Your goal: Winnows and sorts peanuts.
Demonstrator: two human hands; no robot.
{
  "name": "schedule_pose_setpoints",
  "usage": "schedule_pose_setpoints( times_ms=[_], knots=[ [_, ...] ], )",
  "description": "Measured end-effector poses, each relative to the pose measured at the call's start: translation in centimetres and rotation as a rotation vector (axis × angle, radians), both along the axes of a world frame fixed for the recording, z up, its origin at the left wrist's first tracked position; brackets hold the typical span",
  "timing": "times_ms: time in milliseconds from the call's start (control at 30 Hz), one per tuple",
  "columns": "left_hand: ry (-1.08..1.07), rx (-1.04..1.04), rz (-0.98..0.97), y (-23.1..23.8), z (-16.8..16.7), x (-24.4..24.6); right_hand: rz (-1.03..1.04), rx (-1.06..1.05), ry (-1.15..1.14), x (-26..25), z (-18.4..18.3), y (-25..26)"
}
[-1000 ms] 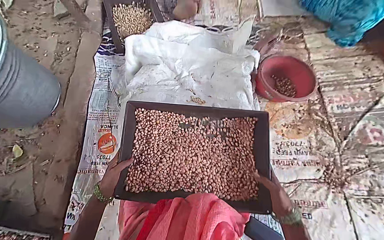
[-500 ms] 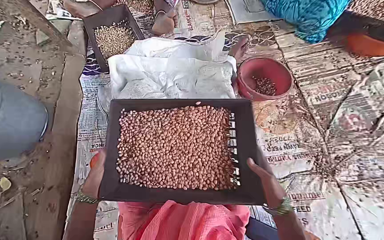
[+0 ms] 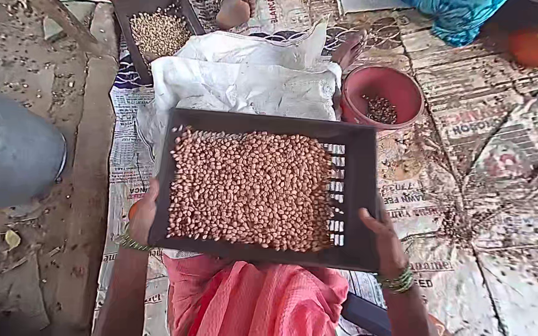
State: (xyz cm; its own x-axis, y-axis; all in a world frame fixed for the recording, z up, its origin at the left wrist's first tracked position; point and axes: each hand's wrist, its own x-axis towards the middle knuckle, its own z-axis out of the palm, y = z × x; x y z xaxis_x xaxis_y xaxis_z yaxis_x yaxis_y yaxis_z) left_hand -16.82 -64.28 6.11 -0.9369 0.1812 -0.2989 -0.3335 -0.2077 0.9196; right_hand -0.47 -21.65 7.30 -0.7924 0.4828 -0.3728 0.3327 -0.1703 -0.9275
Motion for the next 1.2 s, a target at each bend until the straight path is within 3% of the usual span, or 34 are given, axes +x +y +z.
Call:
schedule_pose_setpoints(
  times_ms=[133,200,267,367,433,533,633,667,733,800,900,1033,1100,1200],
  knots=[
    [0.061,-0.200,-0.120,4.1,1.9,-3.4,-0.086,0.064,-0.058,-1.8,0.1,4.5],
    [0.071,-0.212,-0.032,2.2,2.2,-4.1,-0.008,0.107,-0.051,-4.5,1.1,3.1],
    [0.081,-0.087,0.021,-1.0,1.4,-3.4,0.104,0.091,-0.015,-5.7,2.0,0.0],
    [0.050,-0.027,0.044,-4.4,-0.5,-0.5,0.139,0.036,0.022,-3.4,2.0,-2.4],
    [0.000,0.052,0.067,-1.4,-0.1,0.3,0.073,0.020,0.000,-1.1,1.0,-0.4],
    [0.027,-0.147,-0.027,4.6,1.9,-1.7,-0.055,0.041,-0.055,-0.4,0.2,3.8],
    [0.091,-0.343,-0.068,5.9,4.8,-4.9,-0.054,0.079,-0.058,-3.9,1.2,4.4],
    [0.080,-0.330,-0.011,4.8,5.2,-5.4,-0.033,0.077,-0.061,-5.2,1.6,3.1],
    [0.098,-0.108,-0.020,0.6,3.9,-5.3,0.061,0.048,-0.005,-6.6,1.9,0.5],
    [0.113,-0.099,0.020,-2.0,2.6,-3.2,0.194,0.092,0.037,-5.5,2.4,-1.2],
    [0.115,-0.071,0.073,1.1,2.3,-1.7,0.112,0.125,0.074,-2.4,1.9,0.9],
    [0.159,-0.163,-0.119,6.9,4.1,-5.9,0.019,0.177,0.003,-3.8,2.6,6.0],
    [0.125,-0.116,-0.084,6.7,4.9,-8.0,0.021,0.199,0.016,-6.7,3.3,6.3],
    [0.099,-0.091,0.024,1.7,3.5,-6.8,0.160,0.173,0.118,-8.3,3.4,2.8]
  ],
)
